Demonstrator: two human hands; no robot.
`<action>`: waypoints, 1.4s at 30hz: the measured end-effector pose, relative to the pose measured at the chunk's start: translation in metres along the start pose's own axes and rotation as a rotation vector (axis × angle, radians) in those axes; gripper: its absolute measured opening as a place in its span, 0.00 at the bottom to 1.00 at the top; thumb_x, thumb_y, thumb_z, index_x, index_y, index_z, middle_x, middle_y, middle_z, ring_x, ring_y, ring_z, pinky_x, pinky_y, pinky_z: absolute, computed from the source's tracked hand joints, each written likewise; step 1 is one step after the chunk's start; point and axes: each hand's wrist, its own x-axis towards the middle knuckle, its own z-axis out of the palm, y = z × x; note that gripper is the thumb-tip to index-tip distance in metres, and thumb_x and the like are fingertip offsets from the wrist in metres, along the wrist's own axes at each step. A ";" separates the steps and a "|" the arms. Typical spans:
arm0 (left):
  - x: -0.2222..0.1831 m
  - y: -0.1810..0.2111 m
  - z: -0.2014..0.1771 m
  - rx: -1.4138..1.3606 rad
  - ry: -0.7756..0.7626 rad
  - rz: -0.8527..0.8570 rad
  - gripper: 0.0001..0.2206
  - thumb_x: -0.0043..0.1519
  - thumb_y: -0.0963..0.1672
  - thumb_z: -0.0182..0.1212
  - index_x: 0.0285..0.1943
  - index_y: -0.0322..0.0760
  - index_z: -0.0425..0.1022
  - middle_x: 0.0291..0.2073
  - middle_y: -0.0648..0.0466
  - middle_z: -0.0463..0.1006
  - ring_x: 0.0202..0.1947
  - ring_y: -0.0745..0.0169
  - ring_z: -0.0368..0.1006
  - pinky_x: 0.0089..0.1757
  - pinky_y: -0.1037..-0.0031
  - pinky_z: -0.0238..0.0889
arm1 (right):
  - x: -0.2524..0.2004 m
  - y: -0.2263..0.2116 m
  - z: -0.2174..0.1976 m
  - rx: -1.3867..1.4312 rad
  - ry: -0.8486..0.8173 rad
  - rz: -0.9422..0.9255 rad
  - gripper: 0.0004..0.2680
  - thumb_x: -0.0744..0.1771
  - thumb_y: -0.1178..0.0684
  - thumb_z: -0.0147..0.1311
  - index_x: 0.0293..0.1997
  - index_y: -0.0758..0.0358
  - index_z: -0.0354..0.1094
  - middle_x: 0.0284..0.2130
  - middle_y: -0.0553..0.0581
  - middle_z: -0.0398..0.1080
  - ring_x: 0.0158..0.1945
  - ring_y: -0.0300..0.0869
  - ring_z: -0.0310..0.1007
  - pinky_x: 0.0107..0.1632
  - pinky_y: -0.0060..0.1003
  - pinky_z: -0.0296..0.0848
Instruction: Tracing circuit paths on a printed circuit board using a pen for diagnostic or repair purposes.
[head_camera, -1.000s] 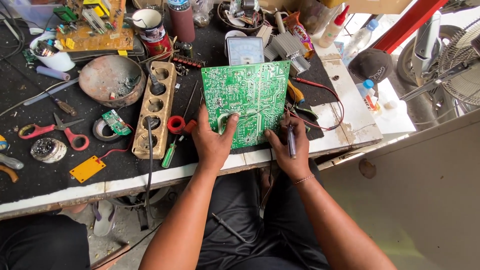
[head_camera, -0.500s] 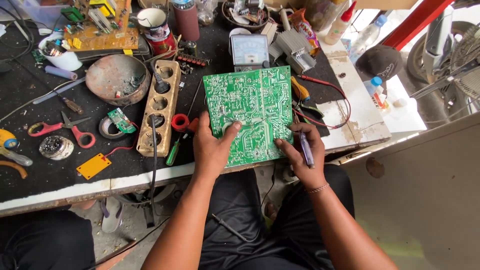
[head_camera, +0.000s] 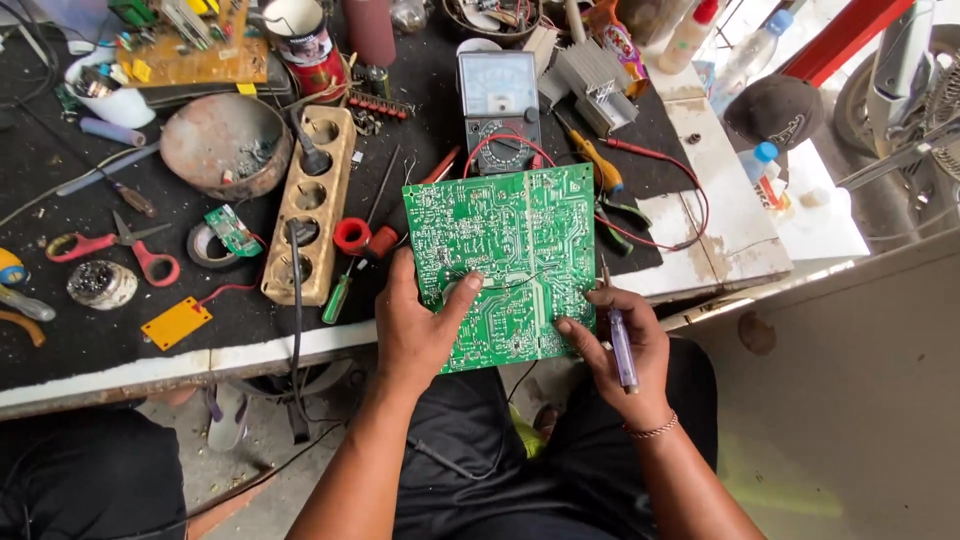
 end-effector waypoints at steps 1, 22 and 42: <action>0.004 -0.002 0.001 0.002 0.004 0.002 0.24 0.55 0.51 0.75 0.51 0.33 0.72 0.40 0.38 0.80 0.50 0.41 0.78 0.49 0.55 0.69 | 0.003 0.001 0.003 0.004 -0.002 -0.003 0.14 0.60 0.62 0.73 0.46 0.67 0.73 0.15 0.55 0.62 0.20 0.35 0.61 0.31 0.33 0.65; 0.002 -0.066 0.018 0.300 0.251 0.315 0.32 0.56 0.54 0.74 0.53 0.22 0.68 0.33 0.29 0.77 0.37 0.22 0.76 0.37 0.48 0.71 | 0.009 0.034 0.021 0.096 0.055 0.072 0.13 0.62 0.63 0.70 0.45 0.69 0.66 0.20 0.51 0.60 0.21 0.30 0.60 0.28 0.28 0.63; 0.002 -0.057 0.027 0.361 0.160 0.204 0.29 0.55 0.58 0.70 0.54 0.35 0.72 0.28 0.41 0.80 0.32 0.34 0.79 0.34 0.52 0.73 | 0.050 0.038 0.043 0.080 0.061 -0.096 0.19 0.66 0.59 0.67 0.52 0.61 0.53 0.46 0.57 0.65 0.65 0.49 0.62 0.72 0.55 0.53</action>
